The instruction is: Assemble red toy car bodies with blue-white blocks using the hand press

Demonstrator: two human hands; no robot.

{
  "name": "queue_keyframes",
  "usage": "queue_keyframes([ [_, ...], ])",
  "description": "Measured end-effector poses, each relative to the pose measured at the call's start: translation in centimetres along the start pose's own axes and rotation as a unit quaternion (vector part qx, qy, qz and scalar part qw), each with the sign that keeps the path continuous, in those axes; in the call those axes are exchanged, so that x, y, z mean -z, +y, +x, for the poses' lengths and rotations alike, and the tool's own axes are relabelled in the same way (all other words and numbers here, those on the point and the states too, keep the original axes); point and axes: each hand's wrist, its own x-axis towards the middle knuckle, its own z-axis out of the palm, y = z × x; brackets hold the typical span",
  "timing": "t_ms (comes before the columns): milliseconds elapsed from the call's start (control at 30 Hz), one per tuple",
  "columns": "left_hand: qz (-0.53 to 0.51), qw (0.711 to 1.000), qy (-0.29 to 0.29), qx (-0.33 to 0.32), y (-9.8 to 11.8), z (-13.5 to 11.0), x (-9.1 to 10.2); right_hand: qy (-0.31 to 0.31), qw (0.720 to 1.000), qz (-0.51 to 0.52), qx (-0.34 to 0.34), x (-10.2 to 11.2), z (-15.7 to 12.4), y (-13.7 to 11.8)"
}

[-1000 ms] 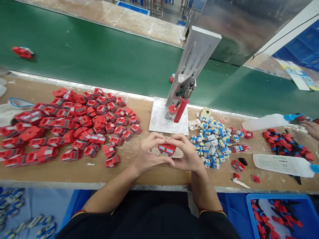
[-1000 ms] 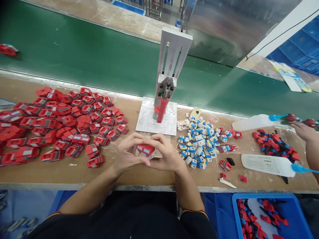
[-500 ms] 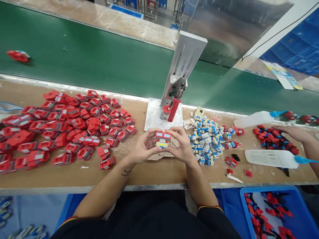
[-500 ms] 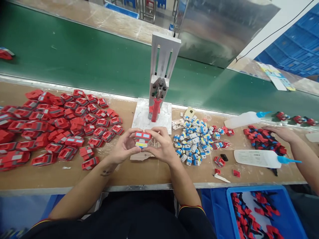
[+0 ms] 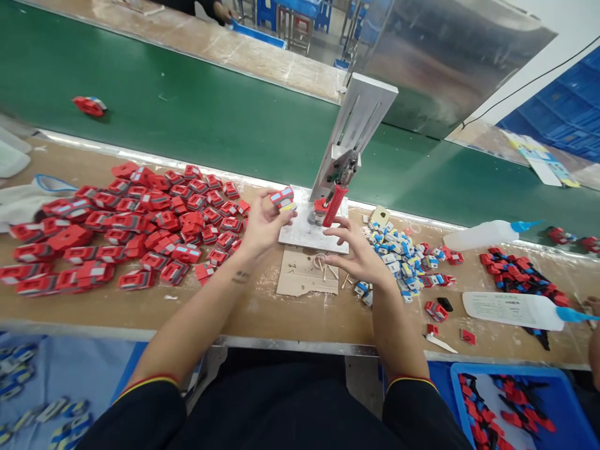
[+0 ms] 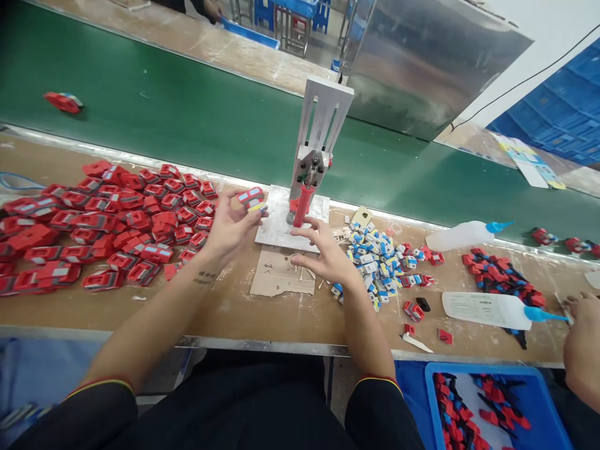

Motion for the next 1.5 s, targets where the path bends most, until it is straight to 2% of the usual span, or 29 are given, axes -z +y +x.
queue_keyframes([
  [167,0.069,0.988,0.079,-0.11,-5.8,3.6,-4.2,-0.005,0.998,0.062,-0.004,-1.7,2.1,0.9],
  [267,0.072,0.982,0.101,-0.142,-8.4,4.0,-6.7,0.019,0.996,0.085,0.001,-2.2,2.2,0.8],
  [367,0.099,0.976,0.112,-0.158,-9.8,4.2,-8.0,0.07,0.99,0.113,0.04,-2.0,1.2,-0.5],
  [467,0.118,0.969,0.135,-0.17,-10.3,4.5,-8.2,0.11,0.979,0.146,0.09,-1.1,0.1,-3.0],
  [567,0.105,0.971,0.152,-0.154,-10.0,4.7,-8.1,0.138,0.968,0.164,0.131,1.0,1.0,-6.3],
  [700,0.043,0.976,0.178,-0.114,-8.9,5.2,-8.3,0.193,0.961,0.145,0.133,5.2,6.6,-9.6],
  [800,0.003,0.972,0.226,-0.062,-7.8,5.7,-8.4,0.233,0.95,0.087,0.191,8.3,11.4,-9.9],
  [867,-0.009,0.965,0.261,-0.03,-7.0,5.9,-8.0,0.255,0.938,0.07,0.227,9.2,12.6,-9.4],
  [967,-0.02,0.95,0.311,0.006,-5.5,5.0,-6.7,0.285,0.926,0.085,0.233,7.6,10.3,-8.2],
  [1033,-0.032,0.946,0.32,0.034,-4.4,3.6,-5.7,0.273,0.944,0.072,0.171,5.1,7.2,-7.0],
  [1067,-0.041,0.948,0.313,0.044,-3.9,2.6,-5.4,0.254,0.954,0.058,0.152,3.6,5.6,-6.2],
  [1100,-0.052,0.951,0.301,0.048,-3.4,1.6,-5.2,0.21,0.97,0.047,0.113,2.2,4.2,-5.5],
  [1167,-0.062,0.961,0.267,0.034,-2.3,-0.6,-5.2,0.152,0.985,0.046,0.069,-0.5,2.3,-4.2],
  [1233,-0.044,0.973,0.227,0.003,-1.1,-2.6,-5.9,0.104,0.992,0.06,0.049,-2.4,1.5,-3.4],
  [1300,-0.009,0.983,0.182,-0.027,0.1,-4.1,-6.7,0.079,0.993,0.072,0.049,-3.5,1.4,-3.2],
  [1367,0.015,0.988,0.147,-0.052,1.2,-5.2,-7.4,0.088,0.991,0.084,0.05,-3.9,1.1,-3.2],
  [1500,0.019,0.99,0.11,-0.081,2.6,-5.9,-8.2,0.17,0.967,0.191,0.017,-4.7,-0.6,-2.7],
])
